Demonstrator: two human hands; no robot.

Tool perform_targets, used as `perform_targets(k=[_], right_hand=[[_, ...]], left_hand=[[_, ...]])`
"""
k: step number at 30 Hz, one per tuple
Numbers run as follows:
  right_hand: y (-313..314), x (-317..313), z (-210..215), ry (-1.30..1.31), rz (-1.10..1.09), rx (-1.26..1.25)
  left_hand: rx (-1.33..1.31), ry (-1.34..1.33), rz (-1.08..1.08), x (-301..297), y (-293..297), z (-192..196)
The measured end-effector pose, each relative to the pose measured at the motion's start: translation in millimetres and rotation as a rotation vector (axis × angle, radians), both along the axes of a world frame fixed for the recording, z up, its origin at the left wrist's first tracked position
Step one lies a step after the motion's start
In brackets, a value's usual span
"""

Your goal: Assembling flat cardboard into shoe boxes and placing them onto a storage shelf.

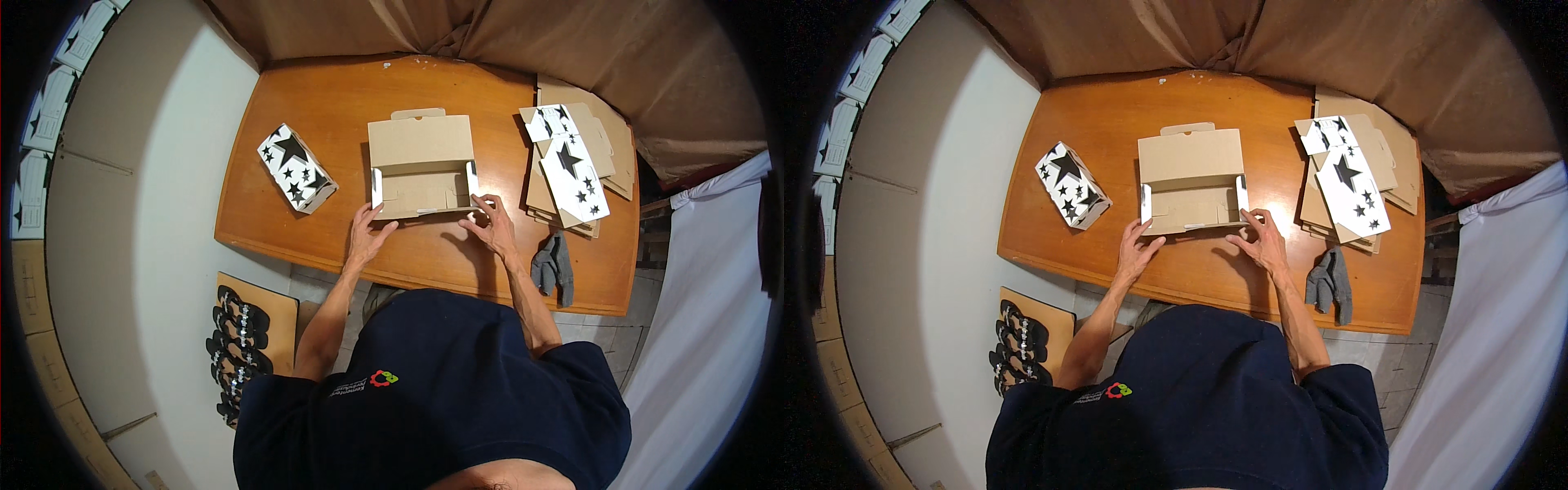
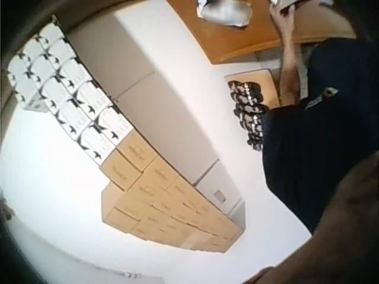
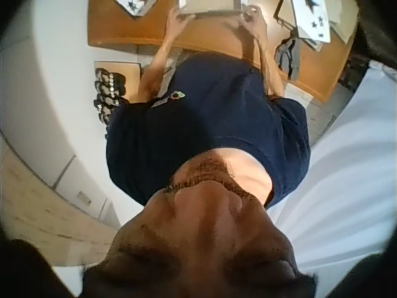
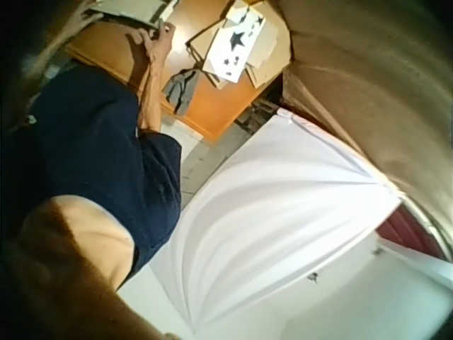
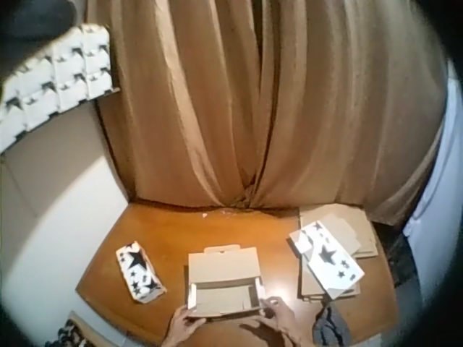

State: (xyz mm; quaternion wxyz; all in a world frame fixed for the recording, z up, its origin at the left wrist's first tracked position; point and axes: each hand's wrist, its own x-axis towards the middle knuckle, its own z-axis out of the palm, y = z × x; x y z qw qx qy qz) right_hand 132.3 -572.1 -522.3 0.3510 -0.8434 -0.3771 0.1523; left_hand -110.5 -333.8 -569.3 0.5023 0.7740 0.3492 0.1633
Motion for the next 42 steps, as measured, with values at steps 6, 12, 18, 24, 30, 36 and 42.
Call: perform_targets(k=[6, 12, 18, 24, 30, 36, 42], right_hand=[[14, 25, -35, 0.221, -0.064, 0.294], [27, 29, -57, 0.380, -0.209, 0.366], [32, 53, -51, 0.539, -0.126, 0.320], [54, 100, -46, 0.755, -0.083, 0.202], [71, 112, -35, 0.790, -0.043, 0.228], [60, 120, -47, 0.800, 0.099, 0.321], [39, 99, -50, 0.142, 0.145, 0.240]], left_hand=[[-0.317, -0.210, 0.176, 8, 21, -16], [-0.560, -0.163, 0.270, 16, 16, -11], [-0.622, -0.109, 0.257, 15, 23, 1], [-0.619, -0.011, 0.208, 23, 32, 20], [-0.612, 0.018, 0.214, 19, 33, 15], [-0.595, -0.029, 0.214, 16, 36, -4], [-0.234, -0.171, 0.107, 18, 26, -3]])
